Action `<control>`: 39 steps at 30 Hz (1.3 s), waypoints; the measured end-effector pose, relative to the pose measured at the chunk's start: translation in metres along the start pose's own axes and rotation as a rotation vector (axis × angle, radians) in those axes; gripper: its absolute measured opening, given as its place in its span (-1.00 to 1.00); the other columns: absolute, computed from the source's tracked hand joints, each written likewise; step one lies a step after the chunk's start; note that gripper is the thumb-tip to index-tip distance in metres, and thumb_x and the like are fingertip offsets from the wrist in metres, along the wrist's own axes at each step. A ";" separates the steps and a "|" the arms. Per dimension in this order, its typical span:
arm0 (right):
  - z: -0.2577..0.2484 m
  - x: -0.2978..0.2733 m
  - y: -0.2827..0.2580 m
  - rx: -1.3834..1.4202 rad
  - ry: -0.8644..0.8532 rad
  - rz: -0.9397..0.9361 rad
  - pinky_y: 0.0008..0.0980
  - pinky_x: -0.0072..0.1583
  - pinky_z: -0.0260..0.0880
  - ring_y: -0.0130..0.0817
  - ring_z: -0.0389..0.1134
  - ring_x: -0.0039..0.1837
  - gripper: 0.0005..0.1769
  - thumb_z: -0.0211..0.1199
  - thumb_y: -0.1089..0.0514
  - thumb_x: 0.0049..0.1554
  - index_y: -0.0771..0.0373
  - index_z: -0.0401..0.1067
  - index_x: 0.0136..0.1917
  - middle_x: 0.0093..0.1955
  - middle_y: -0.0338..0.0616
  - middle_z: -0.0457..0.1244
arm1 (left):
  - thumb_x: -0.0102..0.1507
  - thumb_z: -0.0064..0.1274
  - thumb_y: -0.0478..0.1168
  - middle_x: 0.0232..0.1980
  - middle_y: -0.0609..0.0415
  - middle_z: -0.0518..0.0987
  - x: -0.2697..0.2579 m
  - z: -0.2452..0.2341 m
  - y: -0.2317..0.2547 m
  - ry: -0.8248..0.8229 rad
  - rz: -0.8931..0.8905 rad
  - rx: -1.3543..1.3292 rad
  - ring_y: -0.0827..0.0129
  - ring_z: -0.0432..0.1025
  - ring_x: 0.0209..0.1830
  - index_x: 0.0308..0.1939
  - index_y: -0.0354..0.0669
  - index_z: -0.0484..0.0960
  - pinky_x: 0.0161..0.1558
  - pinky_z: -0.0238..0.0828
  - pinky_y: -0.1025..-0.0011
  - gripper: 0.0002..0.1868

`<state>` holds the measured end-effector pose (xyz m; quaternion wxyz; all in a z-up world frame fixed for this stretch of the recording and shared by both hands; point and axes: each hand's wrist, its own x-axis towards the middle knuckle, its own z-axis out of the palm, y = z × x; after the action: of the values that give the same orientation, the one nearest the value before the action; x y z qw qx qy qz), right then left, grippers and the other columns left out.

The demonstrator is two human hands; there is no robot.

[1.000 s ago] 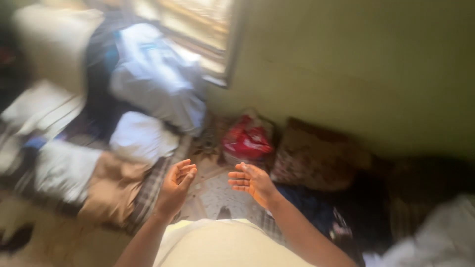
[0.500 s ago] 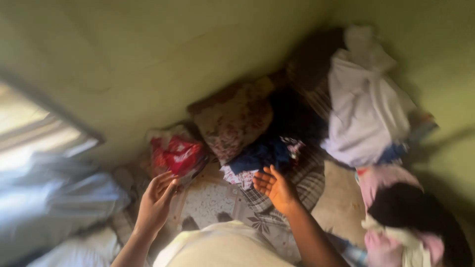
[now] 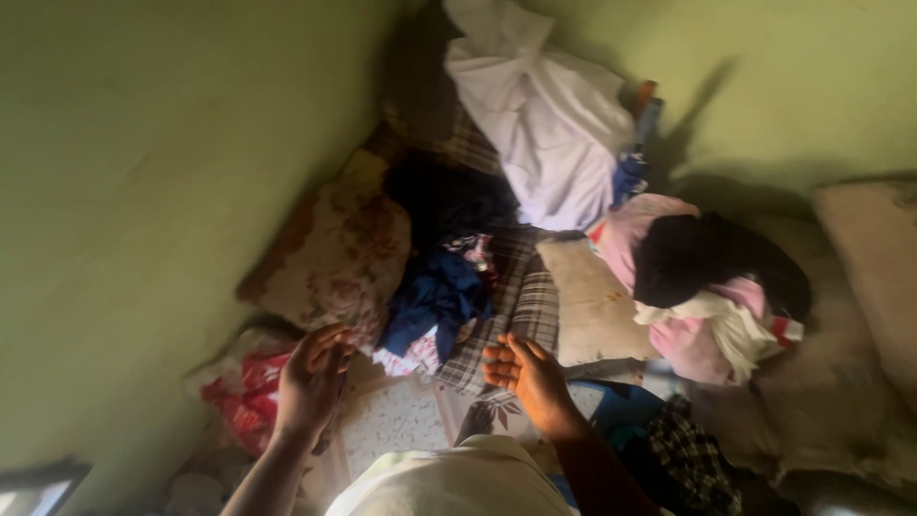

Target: The person picks up various garments from a pile on the floor, unfolds them, and folds them neatly. They handle shirts, pants, and patterned fabrics, placing each folded item onto a growing stack on a nearby surface.

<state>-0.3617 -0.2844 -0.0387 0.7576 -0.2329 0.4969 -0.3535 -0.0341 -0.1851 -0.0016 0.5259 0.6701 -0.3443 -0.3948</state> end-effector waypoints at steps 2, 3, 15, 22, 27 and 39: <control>-0.009 0.001 -0.023 -0.040 0.017 -0.046 -0.11 0.08 0.51 -0.10 0.46 0.00 -0.60 0.08 -0.03 0.27 0.33 0.34 0.20 0.06 0.16 0.40 | 0.37 -0.06 -0.26 0.15 0.04 0.66 0.013 0.033 0.012 -0.046 0.033 0.022 0.35 0.59 0.04 0.20 -0.19 0.56 0.03 0.55 0.37 -0.68; -0.015 0.001 -0.033 -0.098 0.014 -0.075 -0.12 0.08 0.52 -0.12 0.46 0.00 -0.58 0.07 -0.03 0.27 0.34 0.34 0.22 0.07 0.14 0.41 | 0.38 -0.08 -0.25 0.08 0.02 0.71 0.018 0.050 0.017 -0.066 0.051 0.082 0.36 0.61 0.02 0.19 -0.18 0.60 0.05 0.54 0.39 -0.68; -0.001 0.023 -0.097 -0.340 -0.036 -0.284 -0.25 0.06 0.54 -0.25 0.48 -0.05 -0.50 0.15 -0.04 0.24 0.39 0.37 0.26 0.05 0.08 0.43 | 0.38 -0.14 -0.23 0.04 0.02 0.75 0.069 0.116 0.059 -0.371 0.047 0.066 0.37 0.63 -0.06 0.15 -0.22 0.64 0.00 0.57 0.38 -0.65; 0.037 0.039 -0.063 -0.285 0.048 -0.301 -0.29 -0.01 0.55 -0.26 0.50 -0.11 -0.53 0.16 -0.03 0.24 0.38 0.42 0.23 0.01 0.07 0.45 | 0.36 -0.11 -0.20 -0.01 0.01 0.78 0.111 0.088 0.060 -0.524 -0.049 0.129 0.32 0.68 -0.12 0.15 -0.22 0.63 -0.09 0.65 0.37 -0.65; 0.072 0.037 -0.051 -0.263 0.118 -0.249 -0.30 0.01 0.57 -0.28 0.51 -0.10 -0.54 0.15 -0.03 0.24 0.39 0.43 0.21 0.01 0.07 0.46 | 0.35 -0.11 -0.20 -0.03 -0.04 0.77 0.139 0.068 0.070 -0.547 -0.084 0.105 0.25 0.67 -0.14 0.15 -0.27 0.62 -0.23 0.53 0.29 -0.64; 0.079 0.071 -0.045 -0.234 0.135 -0.240 -0.33 -0.01 0.57 -0.30 0.49 -0.09 -0.56 0.15 0.00 0.26 0.36 0.40 0.25 0.02 0.08 0.43 | 0.37 -0.12 -0.31 0.00 -0.25 0.70 0.191 0.002 0.003 -0.526 -0.074 -0.040 0.10 0.63 -0.04 0.19 -0.47 0.51 0.02 0.60 0.19 -0.64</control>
<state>-0.2848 -0.3677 -0.0169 0.6425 -0.3529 0.5530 -0.3961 0.0496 -0.3540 -0.0305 0.4166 0.5461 -0.4367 -0.5810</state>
